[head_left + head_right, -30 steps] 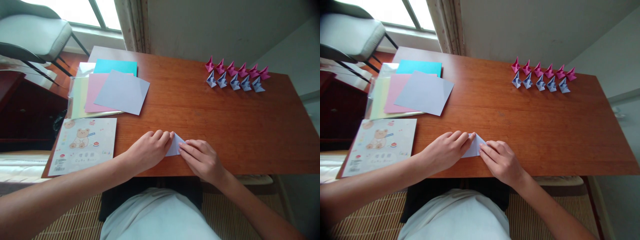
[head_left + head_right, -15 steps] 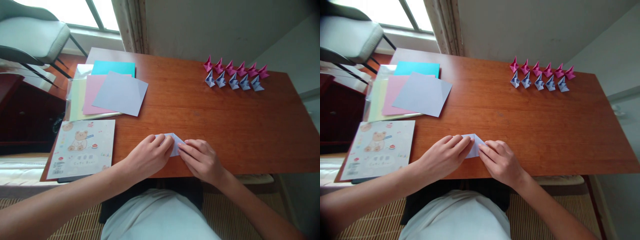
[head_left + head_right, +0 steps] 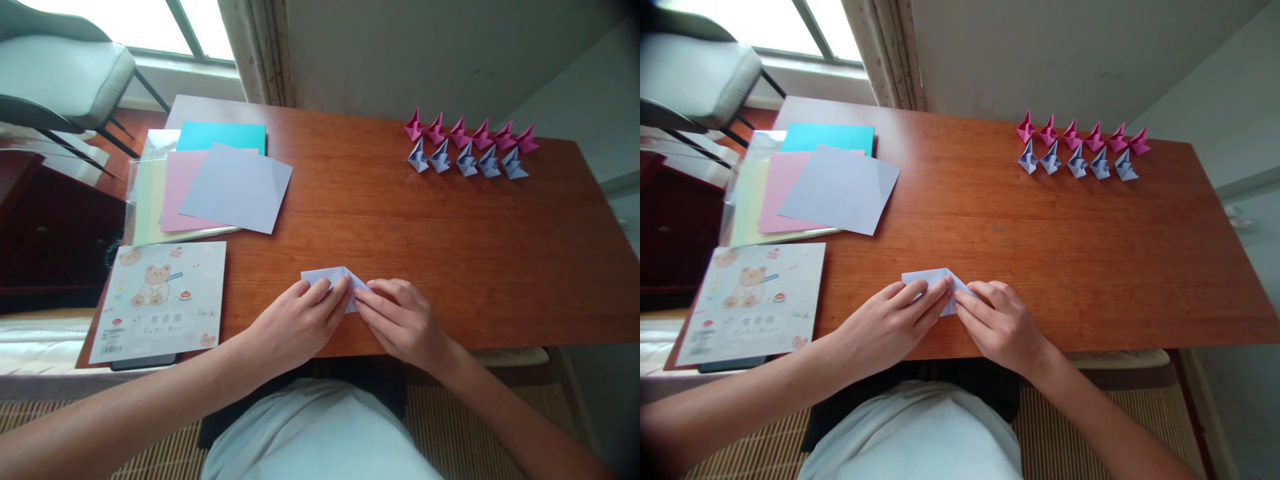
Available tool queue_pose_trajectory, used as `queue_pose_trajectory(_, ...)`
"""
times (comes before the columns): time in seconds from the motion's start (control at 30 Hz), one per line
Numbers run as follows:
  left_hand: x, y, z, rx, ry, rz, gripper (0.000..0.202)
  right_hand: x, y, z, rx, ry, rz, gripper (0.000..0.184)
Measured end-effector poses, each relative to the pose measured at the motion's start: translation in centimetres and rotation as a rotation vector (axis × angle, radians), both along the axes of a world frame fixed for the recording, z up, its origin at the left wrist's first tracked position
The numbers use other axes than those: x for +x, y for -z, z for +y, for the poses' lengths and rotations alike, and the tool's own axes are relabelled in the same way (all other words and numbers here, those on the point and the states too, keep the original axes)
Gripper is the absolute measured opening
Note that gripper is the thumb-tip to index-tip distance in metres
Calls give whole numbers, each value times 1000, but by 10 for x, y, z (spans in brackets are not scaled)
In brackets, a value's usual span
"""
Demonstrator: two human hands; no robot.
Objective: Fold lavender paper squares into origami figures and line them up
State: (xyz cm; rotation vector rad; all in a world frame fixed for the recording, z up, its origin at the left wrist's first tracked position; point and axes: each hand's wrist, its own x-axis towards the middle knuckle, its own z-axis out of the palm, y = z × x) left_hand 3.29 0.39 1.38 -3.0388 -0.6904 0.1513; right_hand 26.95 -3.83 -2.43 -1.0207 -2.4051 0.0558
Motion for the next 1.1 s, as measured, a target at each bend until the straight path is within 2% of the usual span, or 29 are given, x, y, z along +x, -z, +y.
queue_pose_trajectory(0.43, 2, -2, 8, -31, -26, -23, 36, 1, 1, 0, -9, -12, 7, 26)
queue_pose_trajectory(1.1, 1, -1, 8, -21, -45, -33, 35, 2, 1, 0, -12, -3, 16, 26)
